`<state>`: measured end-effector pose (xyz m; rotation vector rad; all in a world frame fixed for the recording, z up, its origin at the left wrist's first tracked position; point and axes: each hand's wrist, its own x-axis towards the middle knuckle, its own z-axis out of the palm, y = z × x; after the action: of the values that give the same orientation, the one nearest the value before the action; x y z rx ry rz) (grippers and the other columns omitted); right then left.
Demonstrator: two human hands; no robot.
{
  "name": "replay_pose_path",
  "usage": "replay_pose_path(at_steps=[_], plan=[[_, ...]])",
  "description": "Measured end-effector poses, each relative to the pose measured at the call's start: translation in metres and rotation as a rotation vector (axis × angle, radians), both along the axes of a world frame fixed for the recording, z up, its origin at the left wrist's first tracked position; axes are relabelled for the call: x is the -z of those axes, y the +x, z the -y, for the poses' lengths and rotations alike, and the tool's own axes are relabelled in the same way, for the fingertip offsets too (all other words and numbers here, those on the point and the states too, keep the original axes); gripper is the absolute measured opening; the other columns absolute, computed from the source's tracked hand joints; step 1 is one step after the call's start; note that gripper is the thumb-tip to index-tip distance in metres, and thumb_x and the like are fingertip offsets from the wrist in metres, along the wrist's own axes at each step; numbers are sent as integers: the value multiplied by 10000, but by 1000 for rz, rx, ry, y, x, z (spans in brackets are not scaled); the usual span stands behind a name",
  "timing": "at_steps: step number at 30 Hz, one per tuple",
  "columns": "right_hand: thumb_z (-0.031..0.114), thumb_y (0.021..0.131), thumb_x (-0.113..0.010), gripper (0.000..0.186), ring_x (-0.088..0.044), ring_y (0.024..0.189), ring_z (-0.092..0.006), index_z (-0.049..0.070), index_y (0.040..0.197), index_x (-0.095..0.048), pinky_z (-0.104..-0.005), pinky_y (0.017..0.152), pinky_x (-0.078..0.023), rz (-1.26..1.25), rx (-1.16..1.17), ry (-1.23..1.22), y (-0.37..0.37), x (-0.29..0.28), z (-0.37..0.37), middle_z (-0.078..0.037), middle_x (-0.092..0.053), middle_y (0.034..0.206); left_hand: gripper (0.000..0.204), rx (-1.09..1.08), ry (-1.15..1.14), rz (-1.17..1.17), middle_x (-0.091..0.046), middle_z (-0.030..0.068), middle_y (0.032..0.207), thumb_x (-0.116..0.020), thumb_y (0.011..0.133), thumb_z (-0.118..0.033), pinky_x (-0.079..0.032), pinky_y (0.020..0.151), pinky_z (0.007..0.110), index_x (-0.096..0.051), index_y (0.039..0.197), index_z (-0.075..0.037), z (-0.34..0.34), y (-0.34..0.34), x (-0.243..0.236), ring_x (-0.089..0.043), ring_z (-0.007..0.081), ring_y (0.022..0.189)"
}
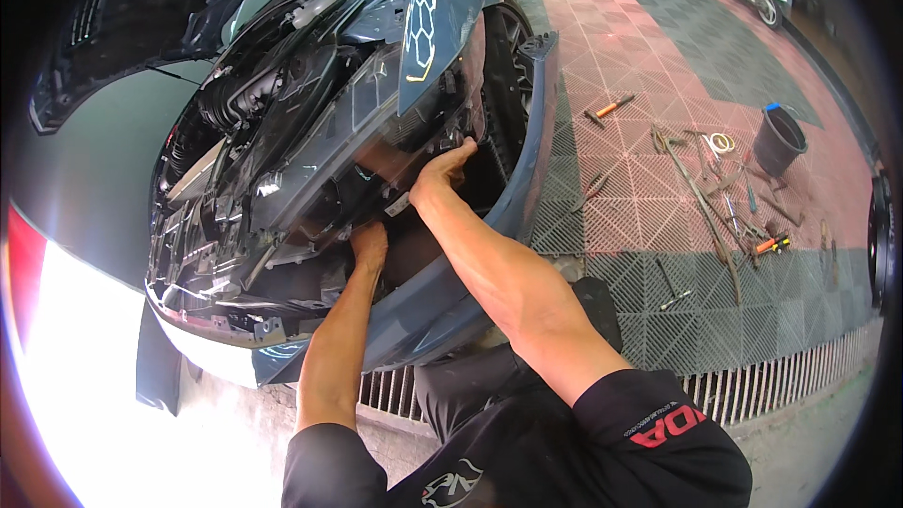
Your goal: The person aligns and secures a car bumper to the front of a vehicle in a garage. They use a screwdriver to tighten fasteners along the lower edge and sides of the bumper, repeatedly adjusting the bumper's position to ensure proper fitment.
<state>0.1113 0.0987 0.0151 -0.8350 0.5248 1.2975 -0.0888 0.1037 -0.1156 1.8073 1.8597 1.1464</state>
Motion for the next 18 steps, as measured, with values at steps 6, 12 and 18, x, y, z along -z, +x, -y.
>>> replay_pose_path(at_steps=[6,12,18], plan=[[813,847,-480,1100,-546,1354,-378,-125,1421,-508,-457,1134,-420,-17,-38,26,-1,12,-8,-289,-506,1500,356,24,-148,191,-706,163,1175,-478,1013,-151,-515,868,399,-618,1294,18,23,16,-31,-662,257,967],[826,866,-429,1100,-438,1453,-344,-60,1518,-423,-475,1181,-369,-30,-32,150,1,7,-1,-231,-357,1625,216,45,-6,330,-671,130,856,-540,934,-125,-502,706,400,-662,1023,31,23,22,-33,-635,230,770],[855,878,-384,1147,-147,1593,-283,47,1650,-122,-459,1284,-170,-16,-10,5,3,21,-20,-141,-39,1738,317,49,144,-159,-703,218,1134,-477,966,-106,-526,868,409,-680,1174,21,-13,0,22,-681,296,1047]])
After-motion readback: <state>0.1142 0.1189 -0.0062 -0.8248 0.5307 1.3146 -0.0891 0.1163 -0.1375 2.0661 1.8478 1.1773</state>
